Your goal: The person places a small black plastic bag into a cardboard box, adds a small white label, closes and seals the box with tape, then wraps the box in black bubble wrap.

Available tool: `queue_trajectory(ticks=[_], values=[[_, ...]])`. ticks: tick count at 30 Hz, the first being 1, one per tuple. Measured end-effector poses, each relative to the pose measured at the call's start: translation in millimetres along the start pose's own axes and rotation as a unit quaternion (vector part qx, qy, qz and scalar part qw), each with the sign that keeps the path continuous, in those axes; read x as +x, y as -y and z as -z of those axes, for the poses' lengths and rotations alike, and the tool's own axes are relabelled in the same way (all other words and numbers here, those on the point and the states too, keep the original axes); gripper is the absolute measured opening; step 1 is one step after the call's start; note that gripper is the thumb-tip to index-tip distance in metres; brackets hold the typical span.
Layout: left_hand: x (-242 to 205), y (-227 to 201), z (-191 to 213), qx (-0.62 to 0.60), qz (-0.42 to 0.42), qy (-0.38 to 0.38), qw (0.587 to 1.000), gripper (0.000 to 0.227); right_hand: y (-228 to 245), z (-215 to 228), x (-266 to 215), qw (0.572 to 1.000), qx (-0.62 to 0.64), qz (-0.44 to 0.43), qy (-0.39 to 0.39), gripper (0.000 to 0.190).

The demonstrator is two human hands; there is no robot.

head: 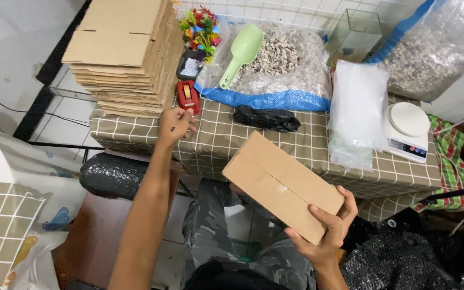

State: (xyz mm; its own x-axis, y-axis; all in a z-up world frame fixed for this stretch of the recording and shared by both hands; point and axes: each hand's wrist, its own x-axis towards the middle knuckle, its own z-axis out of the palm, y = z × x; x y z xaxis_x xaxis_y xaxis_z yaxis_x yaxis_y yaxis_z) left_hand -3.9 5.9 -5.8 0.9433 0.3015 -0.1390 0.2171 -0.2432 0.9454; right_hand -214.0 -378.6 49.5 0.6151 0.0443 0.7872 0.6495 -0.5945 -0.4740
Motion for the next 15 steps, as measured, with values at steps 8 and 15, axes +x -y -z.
queue_trajectory(ticks=[8,15], values=[[-70.1,-54.9,20.9,-0.172,-0.070,0.131,0.974,0.021,-3.9,8.5,22.6,0.997,0.009,0.074,0.011,0.058],[-179.4,-147.8,11.3,-0.099,-0.233,0.281,0.926,0.015,-4.1,11.4,36.2,0.989,-0.017,0.145,0.015,0.063]])
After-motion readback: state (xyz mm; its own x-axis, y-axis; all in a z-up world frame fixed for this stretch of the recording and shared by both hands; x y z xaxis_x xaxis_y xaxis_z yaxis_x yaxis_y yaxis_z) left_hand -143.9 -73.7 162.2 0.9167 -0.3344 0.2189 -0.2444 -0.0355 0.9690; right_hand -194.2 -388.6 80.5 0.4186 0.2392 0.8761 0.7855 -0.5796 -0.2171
